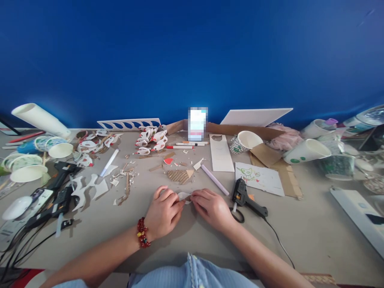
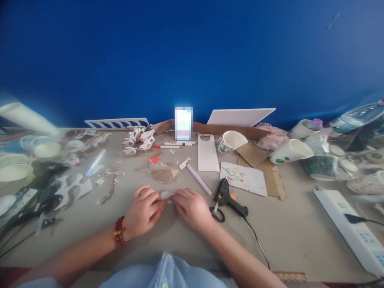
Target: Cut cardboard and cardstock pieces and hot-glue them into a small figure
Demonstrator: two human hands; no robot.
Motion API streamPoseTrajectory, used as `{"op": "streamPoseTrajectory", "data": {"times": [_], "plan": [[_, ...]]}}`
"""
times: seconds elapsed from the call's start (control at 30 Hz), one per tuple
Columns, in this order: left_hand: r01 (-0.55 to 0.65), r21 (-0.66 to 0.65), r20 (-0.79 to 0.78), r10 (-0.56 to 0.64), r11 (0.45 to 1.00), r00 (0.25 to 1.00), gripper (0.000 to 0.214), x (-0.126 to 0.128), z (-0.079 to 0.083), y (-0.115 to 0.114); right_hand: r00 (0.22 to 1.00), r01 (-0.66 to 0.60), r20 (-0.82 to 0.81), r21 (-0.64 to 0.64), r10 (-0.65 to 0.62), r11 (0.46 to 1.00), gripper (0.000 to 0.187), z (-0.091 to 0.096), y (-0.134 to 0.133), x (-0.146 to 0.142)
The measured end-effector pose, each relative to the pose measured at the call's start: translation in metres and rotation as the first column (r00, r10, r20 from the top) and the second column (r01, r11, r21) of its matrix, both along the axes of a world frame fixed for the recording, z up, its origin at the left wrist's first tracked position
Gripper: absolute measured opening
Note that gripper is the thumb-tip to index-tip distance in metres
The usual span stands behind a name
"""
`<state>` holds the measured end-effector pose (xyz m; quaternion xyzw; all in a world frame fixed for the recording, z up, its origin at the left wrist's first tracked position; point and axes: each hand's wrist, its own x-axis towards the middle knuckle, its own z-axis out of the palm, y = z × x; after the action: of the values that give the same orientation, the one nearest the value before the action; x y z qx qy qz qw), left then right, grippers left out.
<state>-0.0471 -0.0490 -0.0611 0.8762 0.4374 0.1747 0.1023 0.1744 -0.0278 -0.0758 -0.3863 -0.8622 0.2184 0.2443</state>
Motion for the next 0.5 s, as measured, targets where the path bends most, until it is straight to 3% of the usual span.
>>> {"op": "streamPoseTrajectory", "data": {"times": [0.2,0.3,0.5], "plan": [[-0.045,-0.011,0.035,0.046,0.999,0.998,0.017,0.0,0.002,0.005,1.0,0.009,-0.024,-0.026,-0.009,1.0,0.022,0.002,-0.001,0.0],[-0.063,-0.017,0.027,0.063,0.998,0.998,0.026,-0.002,0.006,0.009,0.998,0.015,-0.066,-0.031,-0.017,0.999,0.024,0.003,-0.001,0.002],[-0.013,-0.059,-0.074,0.009,0.998,0.997,0.037,0.003,0.017,0.019,0.992,0.054,-0.117,0.027,-0.05,0.998,0.021,0.007,0.002,0.007]]}}
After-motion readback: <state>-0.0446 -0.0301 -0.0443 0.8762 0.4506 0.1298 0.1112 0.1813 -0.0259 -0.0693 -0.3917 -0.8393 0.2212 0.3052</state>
